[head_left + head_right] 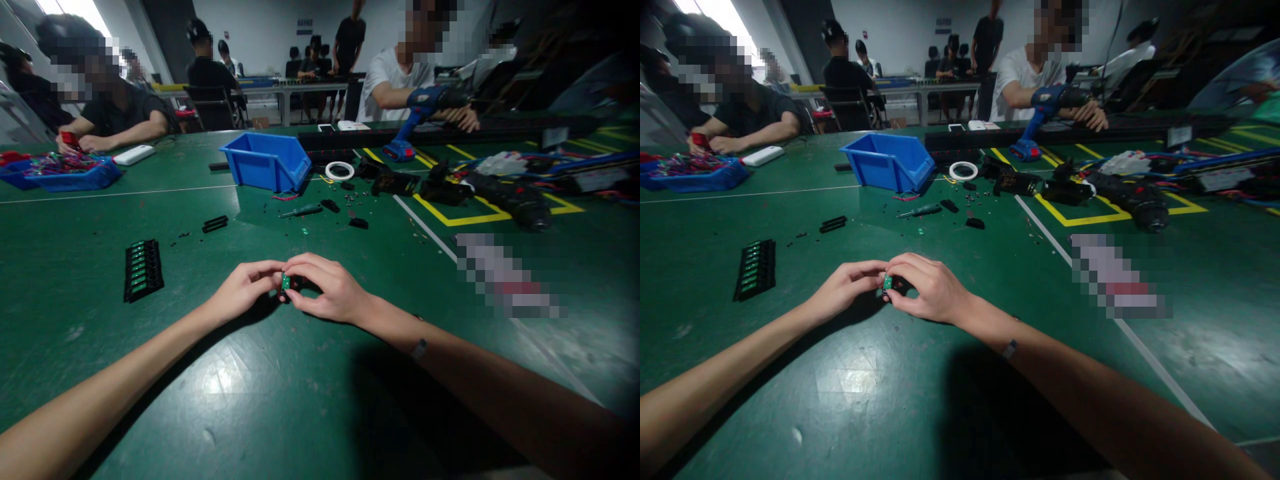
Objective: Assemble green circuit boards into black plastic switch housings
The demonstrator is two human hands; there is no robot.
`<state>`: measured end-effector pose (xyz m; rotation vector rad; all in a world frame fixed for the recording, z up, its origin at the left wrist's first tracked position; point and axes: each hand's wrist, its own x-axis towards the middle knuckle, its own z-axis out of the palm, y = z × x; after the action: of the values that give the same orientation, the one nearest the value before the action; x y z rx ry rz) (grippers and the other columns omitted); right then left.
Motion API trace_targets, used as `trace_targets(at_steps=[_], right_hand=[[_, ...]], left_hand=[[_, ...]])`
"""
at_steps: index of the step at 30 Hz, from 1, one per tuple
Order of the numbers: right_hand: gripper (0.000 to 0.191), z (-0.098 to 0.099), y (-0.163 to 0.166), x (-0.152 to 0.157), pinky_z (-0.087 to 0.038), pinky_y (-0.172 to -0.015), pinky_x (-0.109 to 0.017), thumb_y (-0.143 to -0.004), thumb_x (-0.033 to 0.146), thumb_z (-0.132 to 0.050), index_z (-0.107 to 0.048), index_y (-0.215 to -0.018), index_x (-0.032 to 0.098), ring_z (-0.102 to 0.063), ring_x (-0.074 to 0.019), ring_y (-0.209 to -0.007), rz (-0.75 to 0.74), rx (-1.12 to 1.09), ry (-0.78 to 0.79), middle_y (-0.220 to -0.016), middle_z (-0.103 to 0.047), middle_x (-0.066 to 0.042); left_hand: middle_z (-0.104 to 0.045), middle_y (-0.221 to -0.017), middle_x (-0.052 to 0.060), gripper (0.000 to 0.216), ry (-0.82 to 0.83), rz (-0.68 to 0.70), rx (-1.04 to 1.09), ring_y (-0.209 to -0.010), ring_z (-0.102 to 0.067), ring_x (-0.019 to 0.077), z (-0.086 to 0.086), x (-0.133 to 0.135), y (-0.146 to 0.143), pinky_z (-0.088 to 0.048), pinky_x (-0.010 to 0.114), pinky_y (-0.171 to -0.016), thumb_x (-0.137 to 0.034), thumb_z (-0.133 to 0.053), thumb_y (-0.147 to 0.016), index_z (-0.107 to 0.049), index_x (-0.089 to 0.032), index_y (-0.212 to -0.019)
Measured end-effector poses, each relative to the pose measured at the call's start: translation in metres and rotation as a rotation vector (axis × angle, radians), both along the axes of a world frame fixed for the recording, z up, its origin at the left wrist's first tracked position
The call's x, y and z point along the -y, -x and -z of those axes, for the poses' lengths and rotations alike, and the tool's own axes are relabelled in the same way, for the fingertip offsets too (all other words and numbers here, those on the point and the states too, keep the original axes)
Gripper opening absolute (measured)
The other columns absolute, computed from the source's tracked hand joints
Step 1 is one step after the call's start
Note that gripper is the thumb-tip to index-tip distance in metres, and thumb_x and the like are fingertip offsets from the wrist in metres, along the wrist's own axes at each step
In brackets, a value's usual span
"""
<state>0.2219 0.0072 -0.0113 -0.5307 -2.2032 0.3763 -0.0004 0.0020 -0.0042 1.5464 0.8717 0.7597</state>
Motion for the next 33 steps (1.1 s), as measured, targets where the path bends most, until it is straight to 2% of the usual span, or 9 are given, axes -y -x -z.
trace_targets(at_steps=[7,11,18,25,33], right_hand=[[0.024,0.0004,-0.0005,-0.0001,-0.057,-0.088,-0.038,-0.089,0.02,-0.065,-0.063,-0.112,0.02,-0.066,-0.0229,-0.102,-0.001,0.011,0.008,-0.111,-0.069,-0.01],[0.024,0.0001,-0.0009,-0.0004,-0.057,-0.089,-0.039,-0.09,0.019,-0.065,-0.062,-0.113,0.02,-0.066,-0.023,-0.103,-0.003,0.023,0.014,-0.112,-0.068,-0.01],[0.024,-0.0001,-0.0007,-0.0004,-0.057,-0.089,-0.038,-0.09,0.018,-0.064,-0.062,-0.114,0.021,-0.066,-0.0231,-0.103,-0.016,0.016,0.015,-0.112,-0.068,-0.01],[0.02,-0.0013,0.0014,0.0002,-0.057,-0.088,-0.038,-0.092,0.019,-0.063,-0.062,-0.112,0.019,-0.066,-0.0231,-0.103,-0.021,0.039,-0.007,-0.111,-0.069,-0.011],[0.019,-0.0007,0.0013,0.0011,-0.056,-0.088,-0.038,-0.093,0.019,-0.062,-0.061,-0.112,0.019,-0.065,-0.0229,-0.103,-0.018,0.065,-0.018,-0.112,-0.069,-0.011]], left_hand=[[-0.075,-0.102,0.007,0.033,-0.001,-0.007,0.0,-0.083,-0.068,0.0173,-0.0055,0.001,-0.0011,-0.054,0.03,-0.082,-0.028,-0.062,-0.092,-0.07,-0.015,-0.121],[-0.074,-0.101,0.007,0.033,-0.007,-0.005,-0.004,-0.084,-0.068,0.0174,-0.0046,0.002,-0.0014,-0.053,0.03,-0.082,-0.032,-0.065,-0.092,-0.07,-0.014,-0.12],[-0.072,-0.093,0.005,0.031,-0.014,-0.011,-0.008,-0.078,-0.064,0.0136,0.0018,0.0032,-0.0024,-0.05,0.025,-0.076,-0.037,-0.068,-0.092,-0.07,-0.014,-0.113],[-0.068,-0.082,0.001,0.029,-0.015,-0.03,-0.016,-0.072,-0.06,0.011,-0.0001,0.0038,-0.0042,-0.047,0.022,-0.07,-0.037,-0.07,-0.09,-0.069,-0.013,-0.108],[-0.07,-0.086,0.003,0.031,-0.006,-0.034,-0.018,-0.073,-0.061,0.0125,-0.0009,0.004,-0.0045,-0.048,0.024,-0.071,-0.035,-0.07,-0.09,-0.069,-0.012,-0.111]])
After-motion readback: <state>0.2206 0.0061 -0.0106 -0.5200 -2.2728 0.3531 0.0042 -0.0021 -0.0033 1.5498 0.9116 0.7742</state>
